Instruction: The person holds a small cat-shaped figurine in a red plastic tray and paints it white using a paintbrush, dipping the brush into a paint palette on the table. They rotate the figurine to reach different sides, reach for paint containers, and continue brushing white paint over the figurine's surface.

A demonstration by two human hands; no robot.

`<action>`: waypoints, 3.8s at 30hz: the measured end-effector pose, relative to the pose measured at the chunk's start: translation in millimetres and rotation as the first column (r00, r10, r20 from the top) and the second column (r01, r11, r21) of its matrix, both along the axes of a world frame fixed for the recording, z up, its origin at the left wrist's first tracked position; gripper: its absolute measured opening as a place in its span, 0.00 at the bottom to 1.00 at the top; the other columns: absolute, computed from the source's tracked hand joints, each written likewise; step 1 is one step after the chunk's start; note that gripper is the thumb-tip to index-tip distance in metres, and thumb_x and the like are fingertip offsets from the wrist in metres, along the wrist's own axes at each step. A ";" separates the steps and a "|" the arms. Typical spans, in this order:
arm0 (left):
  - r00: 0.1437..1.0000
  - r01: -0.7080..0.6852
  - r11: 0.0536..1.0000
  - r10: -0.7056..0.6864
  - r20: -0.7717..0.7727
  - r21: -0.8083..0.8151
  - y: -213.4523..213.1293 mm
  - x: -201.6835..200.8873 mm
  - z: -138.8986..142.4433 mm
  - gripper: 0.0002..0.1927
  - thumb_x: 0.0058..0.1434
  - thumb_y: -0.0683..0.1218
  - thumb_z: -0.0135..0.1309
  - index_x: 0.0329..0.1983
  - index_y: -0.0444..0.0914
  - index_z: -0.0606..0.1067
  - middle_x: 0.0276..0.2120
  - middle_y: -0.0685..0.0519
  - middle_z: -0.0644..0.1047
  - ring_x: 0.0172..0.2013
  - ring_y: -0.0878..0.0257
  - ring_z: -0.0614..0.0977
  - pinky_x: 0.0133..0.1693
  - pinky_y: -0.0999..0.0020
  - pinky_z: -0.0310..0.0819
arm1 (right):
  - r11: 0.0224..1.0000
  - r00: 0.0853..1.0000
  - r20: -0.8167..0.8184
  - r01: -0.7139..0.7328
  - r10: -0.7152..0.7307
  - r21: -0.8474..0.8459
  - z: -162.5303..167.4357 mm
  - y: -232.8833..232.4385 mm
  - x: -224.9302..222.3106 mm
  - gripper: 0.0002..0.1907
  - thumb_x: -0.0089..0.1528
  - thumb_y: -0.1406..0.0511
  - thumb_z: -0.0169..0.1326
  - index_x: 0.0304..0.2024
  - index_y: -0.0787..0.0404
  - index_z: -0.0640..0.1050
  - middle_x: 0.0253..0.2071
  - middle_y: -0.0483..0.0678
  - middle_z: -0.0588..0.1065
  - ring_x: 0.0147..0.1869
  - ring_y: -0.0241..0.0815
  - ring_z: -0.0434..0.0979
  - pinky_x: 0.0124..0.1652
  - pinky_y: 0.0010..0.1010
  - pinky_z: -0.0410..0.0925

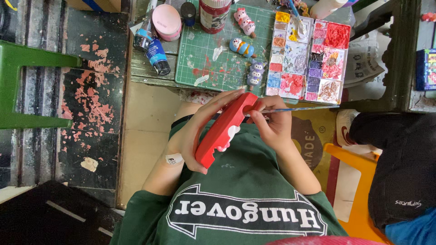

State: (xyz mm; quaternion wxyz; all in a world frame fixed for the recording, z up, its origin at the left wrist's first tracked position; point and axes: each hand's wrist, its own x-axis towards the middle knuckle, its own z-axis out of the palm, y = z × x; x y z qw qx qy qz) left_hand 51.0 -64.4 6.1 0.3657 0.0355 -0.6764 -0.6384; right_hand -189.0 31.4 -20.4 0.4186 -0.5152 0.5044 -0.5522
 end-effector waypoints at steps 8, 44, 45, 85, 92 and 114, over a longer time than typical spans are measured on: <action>0.998 -0.002 1.000 0.002 -0.056 -0.001 1.2 -0.8 -5.5 0.68 0.38 0.74 0.64 0.77 0.37 0.58 0.76 0.42 0.60 0.74 0.47 0.62 0.74 0.56 0.52 | 0.999 0.999 -0.020 -0.035 0.035 -0.008 -1.8 1.8 -4.2 0.08 0.70 0.73 0.53 0.46 0.64 0.66 0.40 0.49 0.75 0.36 0.30 0.74 0.36 0.21 0.69; 1.000 0.000 1.000 -0.001 -0.029 -0.016 -2.3 -2.4 0.2 0.70 0.35 0.74 0.64 0.77 0.34 0.58 0.75 0.40 0.61 0.72 0.48 0.65 0.73 0.57 0.53 | 0.997 0.995 0.056 -0.082 0.082 0.004 7.8 -1.6 -6.9 0.06 0.72 0.72 0.50 0.47 0.63 0.66 0.44 0.51 0.77 0.48 0.36 0.80 0.38 0.25 0.74; 1.000 0.001 1.000 -0.001 -0.029 -0.014 -2.3 -2.2 0.7 0.70 0.35 0.74 0.64 0.77 0.33 0.58 0.75 0.40 0.61 0.72 0.48 0.65 0.73 0.57 0.53 | 0.997 0.995 0.054 -0.083 0.082 0.004 7.2 -1.9 -7.0 0.06 0.72 0.72 0.50 0.47 0.63 0.66 0.44 0.51 0.77 0.47 0.36 0.80 0.38 0.25 0.74; 1.000 -0.004 1.000 0.004 0.010 0.006 -1.5 0.9 1.5 0.69 0.38 0.75 0.63 0.77 0.34 0.58 0.75 0.41 0.61 0.73 0.49 0.64 0.74 0.58 0.53 | 0.996 0.992 0.082 -0.094 0.093 0.003 15.3 -0.7 -3.6 0.07 0.72 0.73 0.48 0.49 0.64 0.64 0.47 0.57 0.76 0.52 0.44 0.82 0.41 0.31 0.78; 1.000 -0.008 1.000 0.008 0.013 0.006 0.9 0.7 3.7 0.69 0.38 0.75 0.63 0.78 0.33 0.57 0.76 0.41 0.61 0.74 0.50 0.63 0.75 0.59 0.52 | 0.996 0.995 0.050 -0.093 0.092 0.013 10.9 1.2 -3.9 0.07 0.71 0.74 0.50 0.48 0.64 0.65 0.46 0.56 0.76 0.50 0.40 0.80 0.41 0.29 0.77; 0.998 -0.040 0.997 0.037 -0.044 -0.069 0.6 -4.6 -3.6 0.68 0.38 0.74 0.63 0.78 0.35 0.57 0.75 0.42 0.61 0.73 0.47 0.63 0.74 0.55 0.53 | 0.997 0.998 -0.018 -0.064 0.064 0.036 8.8 2.5 -4.3 0.07 0.71 0.73 0.53 0.47 0.66 0.67 0.44 0.54 0.76 0.41 0.34 0.78 0.39 0.25 0.75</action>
